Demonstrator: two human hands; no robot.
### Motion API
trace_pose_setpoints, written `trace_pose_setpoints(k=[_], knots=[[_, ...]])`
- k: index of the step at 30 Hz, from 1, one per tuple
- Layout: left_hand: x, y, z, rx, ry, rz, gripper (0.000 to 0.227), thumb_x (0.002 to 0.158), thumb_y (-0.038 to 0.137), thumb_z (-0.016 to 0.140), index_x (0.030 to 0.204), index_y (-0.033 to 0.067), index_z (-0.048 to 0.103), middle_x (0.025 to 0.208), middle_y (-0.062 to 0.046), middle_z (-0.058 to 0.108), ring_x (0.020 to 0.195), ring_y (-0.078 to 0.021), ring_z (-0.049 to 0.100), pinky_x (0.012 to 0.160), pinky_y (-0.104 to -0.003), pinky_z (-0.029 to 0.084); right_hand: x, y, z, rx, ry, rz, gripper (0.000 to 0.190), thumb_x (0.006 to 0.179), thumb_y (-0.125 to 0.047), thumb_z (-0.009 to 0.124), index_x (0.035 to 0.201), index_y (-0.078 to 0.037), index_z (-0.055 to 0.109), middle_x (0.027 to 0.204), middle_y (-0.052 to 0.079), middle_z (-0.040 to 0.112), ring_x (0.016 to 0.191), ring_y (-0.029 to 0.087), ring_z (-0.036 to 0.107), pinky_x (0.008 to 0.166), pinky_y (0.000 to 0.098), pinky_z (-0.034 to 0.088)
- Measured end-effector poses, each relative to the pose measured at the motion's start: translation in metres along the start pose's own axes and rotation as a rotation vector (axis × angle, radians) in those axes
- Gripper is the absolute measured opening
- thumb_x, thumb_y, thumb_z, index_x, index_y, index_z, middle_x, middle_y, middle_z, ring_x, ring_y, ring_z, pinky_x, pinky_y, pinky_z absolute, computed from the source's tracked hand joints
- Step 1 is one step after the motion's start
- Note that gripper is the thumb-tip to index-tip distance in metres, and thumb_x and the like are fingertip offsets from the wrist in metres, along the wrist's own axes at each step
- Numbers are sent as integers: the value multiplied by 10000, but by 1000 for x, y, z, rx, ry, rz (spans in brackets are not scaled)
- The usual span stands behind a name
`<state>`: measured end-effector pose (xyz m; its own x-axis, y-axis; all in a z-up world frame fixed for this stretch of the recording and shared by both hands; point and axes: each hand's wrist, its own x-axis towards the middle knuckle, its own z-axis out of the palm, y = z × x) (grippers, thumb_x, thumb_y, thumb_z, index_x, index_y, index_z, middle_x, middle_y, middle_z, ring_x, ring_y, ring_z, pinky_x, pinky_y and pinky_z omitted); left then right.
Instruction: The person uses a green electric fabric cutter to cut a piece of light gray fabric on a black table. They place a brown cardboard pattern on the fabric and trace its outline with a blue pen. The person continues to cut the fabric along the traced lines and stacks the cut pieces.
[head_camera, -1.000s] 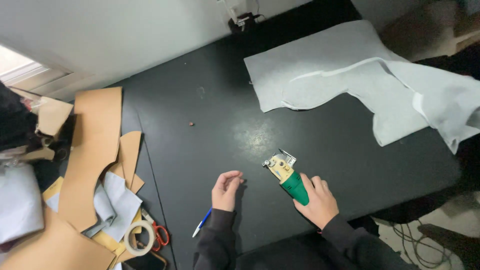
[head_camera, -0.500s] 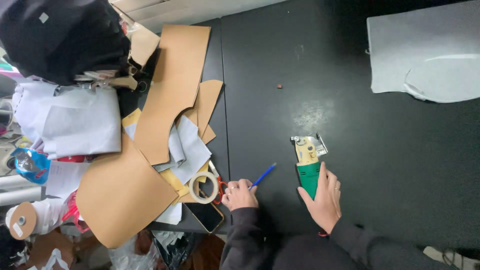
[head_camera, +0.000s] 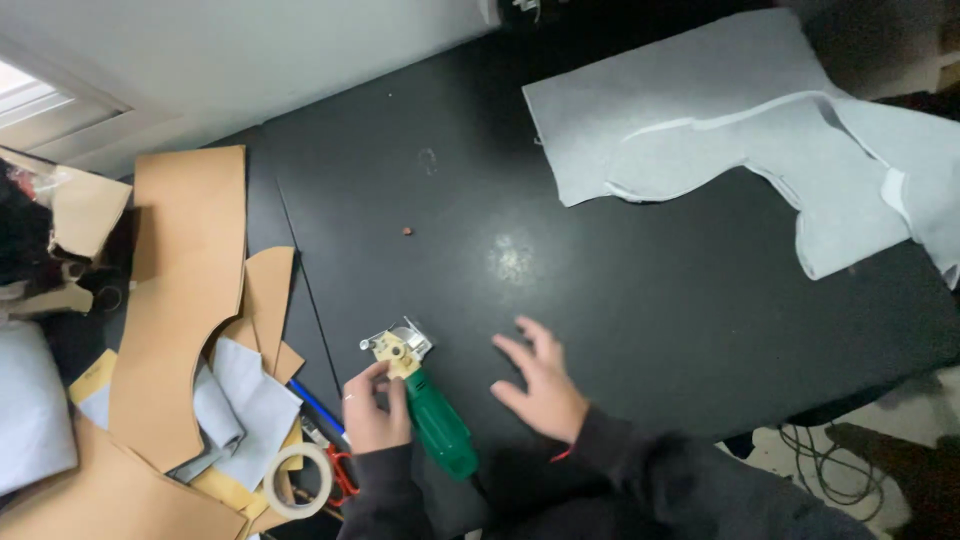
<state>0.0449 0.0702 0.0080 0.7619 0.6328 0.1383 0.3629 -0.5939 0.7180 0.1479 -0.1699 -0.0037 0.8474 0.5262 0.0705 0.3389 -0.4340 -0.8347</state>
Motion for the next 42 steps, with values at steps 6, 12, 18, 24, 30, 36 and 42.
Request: trace_pose_setpoints(k=[6,12,18,24,30,36,42], knots=[[48,61,188,-917,-426,-450,562,932,165,682,1444,1,517,1412,-101,650,885,-141,685,589,-226,468,-21,168,-272,-639,440,228,576,863,-207,761,1404,-60,626,1577,272,362,1419,459,357,1176,554,332],[145,132,355,-991,-217,-607,728,855,154,747,1468,-63,419,1025,-153,716,702,-168,666,493,-272,452,-71,328,-414,-1098,532,513,666,867,-239,807,1465,-66,571,1587,267,363,1432,472,381,1108,567,428],[185,156,435,-358,-272,-291,517,803,285,865,1136,-96,757,879,-57,747,735,-93,697,686,-230,519,-76,406,-456,-1150,549,336,315,1007,-260,776,1270,-132,658,1401,129,470,1277,310,532,1081,412,468],[210,163,404,-700,-382,-297,284,932,267,673,935,-17,695,746,-92,682,621,-190,634,550,-329,500,-53,360,-469,-559,585,373,518,938,-346,779,1305,0,664,1327,221,491,1056,364,595,948,466,517],[209,244,302,-832,-475,-401,265,970,314,587,1060,68,631,760,-28,645,671,-147,699,525,-282,524,-50,426,-451,-762,560,360,550,959,-411,866,1270,19,721,1288,220,642,1168,371,660,962,441,531],[282,213,162,-756,4,-145,388,1018,291,631,777,-10,675,678,-117,659,544,-152,638,491,-289,495,-38,212,-411,-706,608,97,284,1049,-248,832,1112,6,722,1097,131,707,935,259,706,875,323,564],[371,67,36,-1210,507,73,368,1063,306,640,1007,-49,717,1029,-138,752,931,-219,725,836,-354,637,-22,43,-325,-622,500,-187,219,804,-74,822,995,-12,735,1030,138,706,859,269,697,737,364,560]])
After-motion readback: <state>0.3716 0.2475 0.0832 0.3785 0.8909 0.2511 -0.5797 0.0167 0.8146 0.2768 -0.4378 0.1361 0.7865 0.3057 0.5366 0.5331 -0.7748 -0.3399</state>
